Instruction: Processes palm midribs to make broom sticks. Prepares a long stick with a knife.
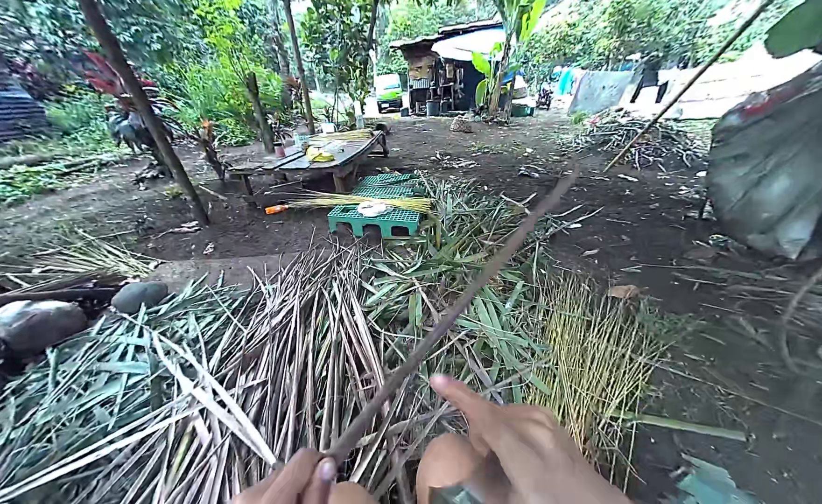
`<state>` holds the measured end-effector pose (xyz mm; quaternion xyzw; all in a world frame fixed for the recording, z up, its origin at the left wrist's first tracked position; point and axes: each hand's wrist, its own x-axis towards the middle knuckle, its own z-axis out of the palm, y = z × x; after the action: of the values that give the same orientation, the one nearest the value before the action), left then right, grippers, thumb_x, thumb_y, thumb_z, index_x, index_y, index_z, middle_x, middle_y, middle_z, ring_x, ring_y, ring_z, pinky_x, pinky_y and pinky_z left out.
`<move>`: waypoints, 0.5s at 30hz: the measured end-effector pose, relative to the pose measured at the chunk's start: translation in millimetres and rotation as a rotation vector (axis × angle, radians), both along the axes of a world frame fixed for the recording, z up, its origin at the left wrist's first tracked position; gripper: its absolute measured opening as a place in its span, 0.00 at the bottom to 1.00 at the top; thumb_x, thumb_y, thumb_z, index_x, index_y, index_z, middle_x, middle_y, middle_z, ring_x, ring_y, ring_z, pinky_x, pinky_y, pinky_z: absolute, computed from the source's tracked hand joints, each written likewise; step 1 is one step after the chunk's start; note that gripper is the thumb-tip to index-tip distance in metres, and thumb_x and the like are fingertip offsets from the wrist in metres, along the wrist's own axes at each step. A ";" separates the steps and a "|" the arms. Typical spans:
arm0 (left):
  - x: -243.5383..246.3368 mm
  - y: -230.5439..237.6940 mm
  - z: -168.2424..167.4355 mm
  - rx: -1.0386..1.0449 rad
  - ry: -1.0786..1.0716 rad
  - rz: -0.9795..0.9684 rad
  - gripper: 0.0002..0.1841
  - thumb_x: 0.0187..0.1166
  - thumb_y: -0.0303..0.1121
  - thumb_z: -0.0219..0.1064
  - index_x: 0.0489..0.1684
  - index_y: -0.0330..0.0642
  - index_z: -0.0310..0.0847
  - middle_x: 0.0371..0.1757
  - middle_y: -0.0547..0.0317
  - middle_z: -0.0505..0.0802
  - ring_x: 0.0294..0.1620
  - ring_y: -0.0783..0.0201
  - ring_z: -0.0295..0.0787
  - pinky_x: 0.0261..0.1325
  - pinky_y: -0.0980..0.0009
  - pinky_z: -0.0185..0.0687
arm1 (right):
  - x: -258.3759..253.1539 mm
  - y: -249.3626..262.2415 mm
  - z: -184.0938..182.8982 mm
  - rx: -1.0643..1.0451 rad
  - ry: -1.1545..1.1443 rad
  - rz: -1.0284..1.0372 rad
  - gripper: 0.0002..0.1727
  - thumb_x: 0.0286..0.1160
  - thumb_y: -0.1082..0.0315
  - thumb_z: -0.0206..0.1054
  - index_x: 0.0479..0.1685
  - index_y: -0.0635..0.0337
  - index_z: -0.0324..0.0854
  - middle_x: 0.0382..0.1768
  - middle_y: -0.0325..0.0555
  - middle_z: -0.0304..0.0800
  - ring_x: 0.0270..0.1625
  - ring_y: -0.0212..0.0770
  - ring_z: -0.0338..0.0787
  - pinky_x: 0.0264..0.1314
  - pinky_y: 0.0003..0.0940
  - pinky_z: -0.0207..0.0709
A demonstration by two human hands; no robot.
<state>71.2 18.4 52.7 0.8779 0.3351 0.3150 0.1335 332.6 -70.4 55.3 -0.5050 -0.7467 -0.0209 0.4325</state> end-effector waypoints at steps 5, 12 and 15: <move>19.9 -10.2 11.1 0.074 0.067 -0.030 0.19 0.85 0.34 0.52 0.30 0.33 0.86 0.15 0.51 0.83 0.12 0.56 0.77 0.16 0.58 0.68 | -2.1 22.9 15.4 0.115 -0.435 -0.121 0.51 0.75 0.21 0.39 0.79 0.54 0.78 0.12 0.39 0.78 0.12 0.43 0.78 0.13 0.39 0.68; 29.8 -14.7 15.0 0.080 0.026 -0.105 0.18 0.88 0.35 0.51 0.34 0.37 0.86 0.17 0.56 0.85 0.16 0.60 0.83 0.20 0.62 0.75 | 9.2 32.3 17.0 0.146 -0.518 -0.131 0.46 0.78 0.23 0.37 0.45 0.55 0.88 0.09 0.39 0.72 0.10 0.44 0.77 0.09 0.40 0.65; 30.9 -14.6 14.5 0.099 0.009 -0.113 0.16 0.86 0.34 0.53 0.32 0.39 0.85 0.17 0.59 0.84 0.16 0.63 0.81 0.19 0.66 0.74 | 11.4 35.7 16.4 0.172 -0.537 -0.142 0.45 0.79 0.24 0.35 0.40 0.54 0.86 0.08 0.38 0.70 0.09 0.43 0.75 0.08 0.38 0.63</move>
<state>102.1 3.9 67.2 0.9024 0.2696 0.3190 0.1058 344.1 -34.7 71.7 -0.4940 -0.7927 -0.2473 0.2577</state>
